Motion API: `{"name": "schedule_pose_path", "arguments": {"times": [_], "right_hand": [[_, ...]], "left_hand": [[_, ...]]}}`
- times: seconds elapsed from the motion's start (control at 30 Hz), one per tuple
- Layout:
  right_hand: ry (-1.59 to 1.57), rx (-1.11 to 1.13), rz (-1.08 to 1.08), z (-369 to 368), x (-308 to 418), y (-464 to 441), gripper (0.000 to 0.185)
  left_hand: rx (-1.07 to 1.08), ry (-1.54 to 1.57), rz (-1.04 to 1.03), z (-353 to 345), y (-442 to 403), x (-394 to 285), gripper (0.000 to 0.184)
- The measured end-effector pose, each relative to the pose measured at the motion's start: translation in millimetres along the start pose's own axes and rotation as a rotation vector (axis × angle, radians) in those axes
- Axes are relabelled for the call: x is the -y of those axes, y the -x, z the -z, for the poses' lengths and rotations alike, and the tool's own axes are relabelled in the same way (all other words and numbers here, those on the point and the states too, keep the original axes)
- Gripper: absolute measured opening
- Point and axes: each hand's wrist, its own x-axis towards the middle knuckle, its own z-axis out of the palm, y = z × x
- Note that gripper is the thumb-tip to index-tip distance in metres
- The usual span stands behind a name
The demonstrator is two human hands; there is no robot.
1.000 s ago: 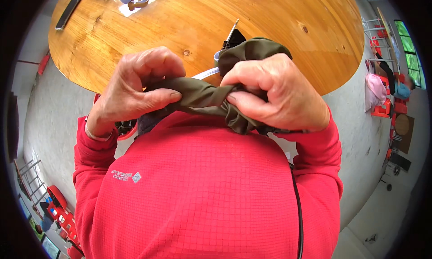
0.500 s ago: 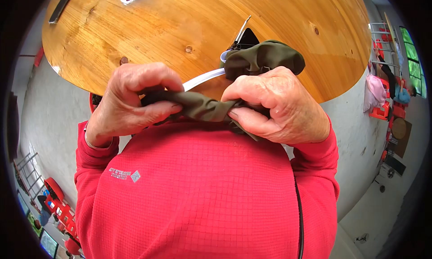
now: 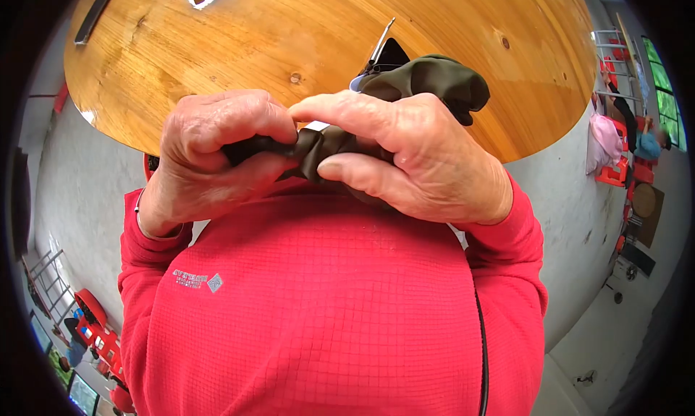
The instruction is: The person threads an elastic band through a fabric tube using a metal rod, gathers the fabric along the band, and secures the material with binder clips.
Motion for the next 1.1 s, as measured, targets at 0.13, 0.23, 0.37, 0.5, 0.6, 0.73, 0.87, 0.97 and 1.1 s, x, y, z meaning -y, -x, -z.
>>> {"name": "schedule_pose_path", "arguments": {"times": [0.13,0.23,0.37,0.5,0.6,0.73,0.87,0.97,1.1], "right_hand": [[0.206,-0.023,0.118,1.2,0.5,1.4,0.024],[0.343,-0.101,0.219,7.9,10.9,7.4,0.018],[0.404,-0.085,0.151,15.4,19.7,18.3,0.016],[0.42,-0.083,0.17,12.2,19.1,22.3,0.018],[0.424,-0.073,0.183,9.6,19.3,22.8,0.019],[0.467,-0.068,0.23,4.1,21.5,20.5,0.02],[0.43,-0.059,0.237,-2.3,15.7,11.4,0.018],[0.354,-0.001,0.159,0.2,15.7,9.7,0.019],[0.325,0.01,0.143,2.0,9.8,3.3,0.021]], "left_hand": [[-0.008,0.095,0.057,0.7,1.3,-4.5,0.015],[0.033,0.663,0.312,6.9,3.6,-6.0,0.023],[0.158,0.932,0.531,9.2,12.4,-2.1,0.032],[0.115,0.417,0.275,6.9,17.9,-1.8,0.022],[0.025,0.073,0.045,3.3,20.4,-4.1,0.019],[-0.001,-0.083,-0.012,5.0,20.6,-9.3,0.02],[0.001,-0.018,0.0,5.0,18.8,-3.2,0.019],[0.044,0.045,0.037,6.9,16.6,-1.9,0.017],[0.082,0.198,0.08,8.3,12.4,4.2,0.012]]}}
